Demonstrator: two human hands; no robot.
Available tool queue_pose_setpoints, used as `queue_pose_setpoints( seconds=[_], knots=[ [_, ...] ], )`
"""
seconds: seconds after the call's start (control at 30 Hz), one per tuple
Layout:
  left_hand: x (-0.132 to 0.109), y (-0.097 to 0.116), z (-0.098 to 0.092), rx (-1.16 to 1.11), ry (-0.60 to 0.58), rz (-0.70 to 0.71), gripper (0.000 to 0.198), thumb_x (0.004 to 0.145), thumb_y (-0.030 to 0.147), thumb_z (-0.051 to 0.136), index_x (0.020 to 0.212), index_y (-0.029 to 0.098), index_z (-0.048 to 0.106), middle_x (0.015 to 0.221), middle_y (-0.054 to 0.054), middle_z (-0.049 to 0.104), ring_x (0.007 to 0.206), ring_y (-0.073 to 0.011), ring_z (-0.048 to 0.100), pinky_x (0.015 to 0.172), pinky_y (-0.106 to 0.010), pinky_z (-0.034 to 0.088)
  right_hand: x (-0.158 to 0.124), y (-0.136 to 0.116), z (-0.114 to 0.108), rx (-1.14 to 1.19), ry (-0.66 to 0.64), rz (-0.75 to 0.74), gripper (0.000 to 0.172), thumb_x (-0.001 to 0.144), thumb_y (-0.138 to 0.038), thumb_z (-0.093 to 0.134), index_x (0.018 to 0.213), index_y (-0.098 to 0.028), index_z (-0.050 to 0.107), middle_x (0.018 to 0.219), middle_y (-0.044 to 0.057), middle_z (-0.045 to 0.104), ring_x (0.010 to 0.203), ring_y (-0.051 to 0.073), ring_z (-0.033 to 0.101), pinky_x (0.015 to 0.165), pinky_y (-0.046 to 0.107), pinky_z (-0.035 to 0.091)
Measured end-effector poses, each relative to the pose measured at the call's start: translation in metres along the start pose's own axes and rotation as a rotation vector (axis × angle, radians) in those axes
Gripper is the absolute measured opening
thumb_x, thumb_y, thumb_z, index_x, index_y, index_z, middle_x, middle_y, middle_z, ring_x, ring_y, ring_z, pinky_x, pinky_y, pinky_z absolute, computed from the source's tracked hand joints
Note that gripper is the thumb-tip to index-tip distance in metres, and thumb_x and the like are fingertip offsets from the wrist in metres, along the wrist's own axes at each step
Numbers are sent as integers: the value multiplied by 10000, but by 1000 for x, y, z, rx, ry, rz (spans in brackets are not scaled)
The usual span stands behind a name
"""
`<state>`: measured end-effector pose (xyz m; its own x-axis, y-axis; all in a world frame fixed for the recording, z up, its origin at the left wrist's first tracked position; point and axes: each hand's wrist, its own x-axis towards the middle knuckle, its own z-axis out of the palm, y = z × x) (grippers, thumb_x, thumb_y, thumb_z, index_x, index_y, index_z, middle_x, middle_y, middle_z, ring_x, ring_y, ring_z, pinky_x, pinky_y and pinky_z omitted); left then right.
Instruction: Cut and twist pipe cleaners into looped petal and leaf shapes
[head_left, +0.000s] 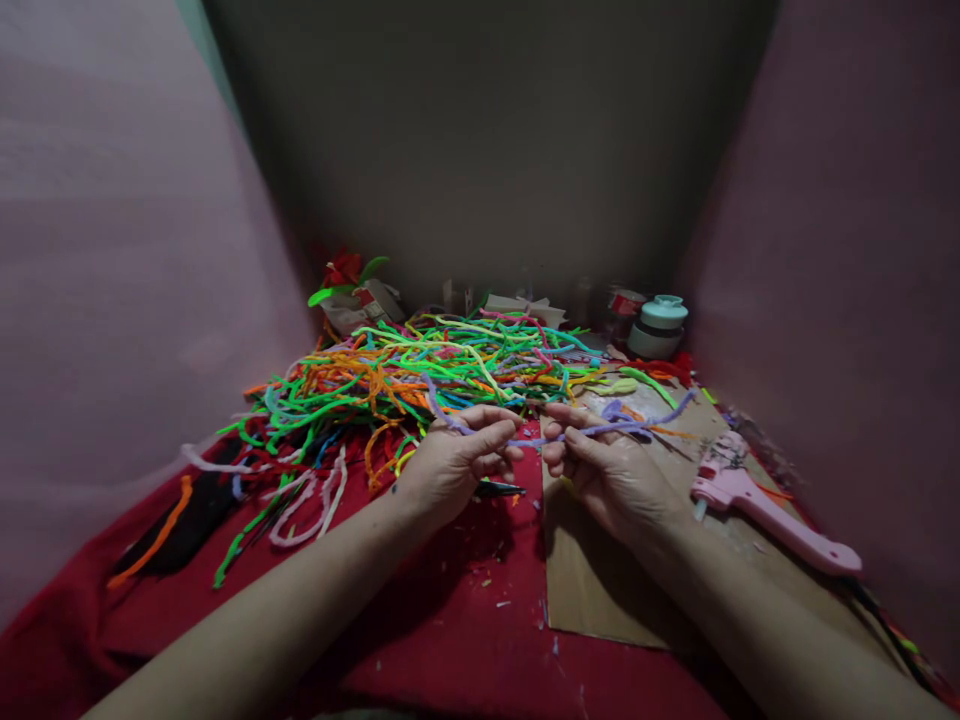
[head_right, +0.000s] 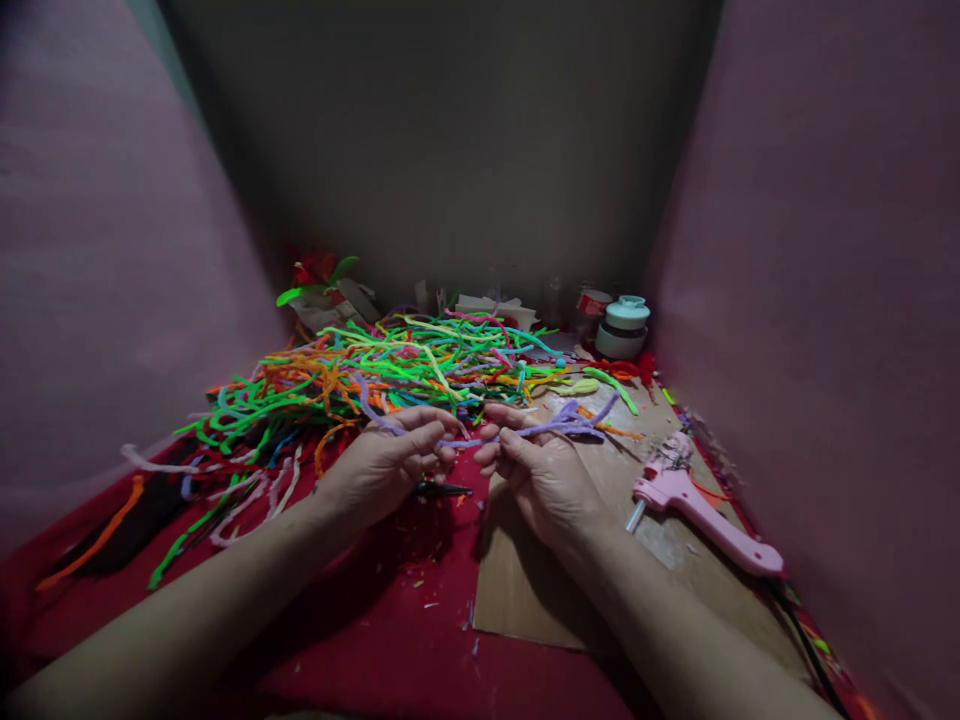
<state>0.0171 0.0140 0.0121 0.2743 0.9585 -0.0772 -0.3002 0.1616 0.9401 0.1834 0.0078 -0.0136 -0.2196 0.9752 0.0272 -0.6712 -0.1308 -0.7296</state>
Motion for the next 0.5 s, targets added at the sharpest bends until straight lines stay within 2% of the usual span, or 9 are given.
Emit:
queue_pose_setpoints(
  seconds=[0.13, 0.27, 0.4, 0.5],
  knots=[
    [-1, -3, 1, -42, 5, -19, 197, 605, 176, 742, 752, 103, 634, 610, -31, 636, 534, -105, 593, 531, -211, 474, -1, 0, -1, -73, 32, 3, 315, 716, -163, 658, 1021, -158, 579, 705, 8, 652, 514, 92, 592, 480, 188, 461],
    [0, -4, 1, -18, -5, -16, 173, 658, 217, 709, 766, 103, 639, 592, -32, 639, 475, -98, 576, 473, -202, 461, -2, 2, -1, -165, 71, -4, 352, 724, -218, 657, 1055, -149, 559, 654, 6, 640, 458, 84, 550, 418, 175, 410],
    [2, -4, 5, 11, -125, 3, 173, 734, 253, 642, 799, 92, 640, 635, -58, 653, 499, -117, 598, 466, -210, 468, -3, 4, 1, -264, 88, 20, 225, 744, -288, 637, 913, -140, 624, 590, -14, 592, 409, 62, 475, 384, 172, 341],
    [3, -3, 9, 3, -203, -22, 199, 770, 269, 600, 860, 93, 616, 672, -69, 650, 537, -116, 606, 488, -203, 473, -6, 3, 4, -376, 9, 67, 197, 763, -325, 609, 754, -131, 644, 575, -4, 577, 427, 57, 449, 397, 176, 304]
  ],
)
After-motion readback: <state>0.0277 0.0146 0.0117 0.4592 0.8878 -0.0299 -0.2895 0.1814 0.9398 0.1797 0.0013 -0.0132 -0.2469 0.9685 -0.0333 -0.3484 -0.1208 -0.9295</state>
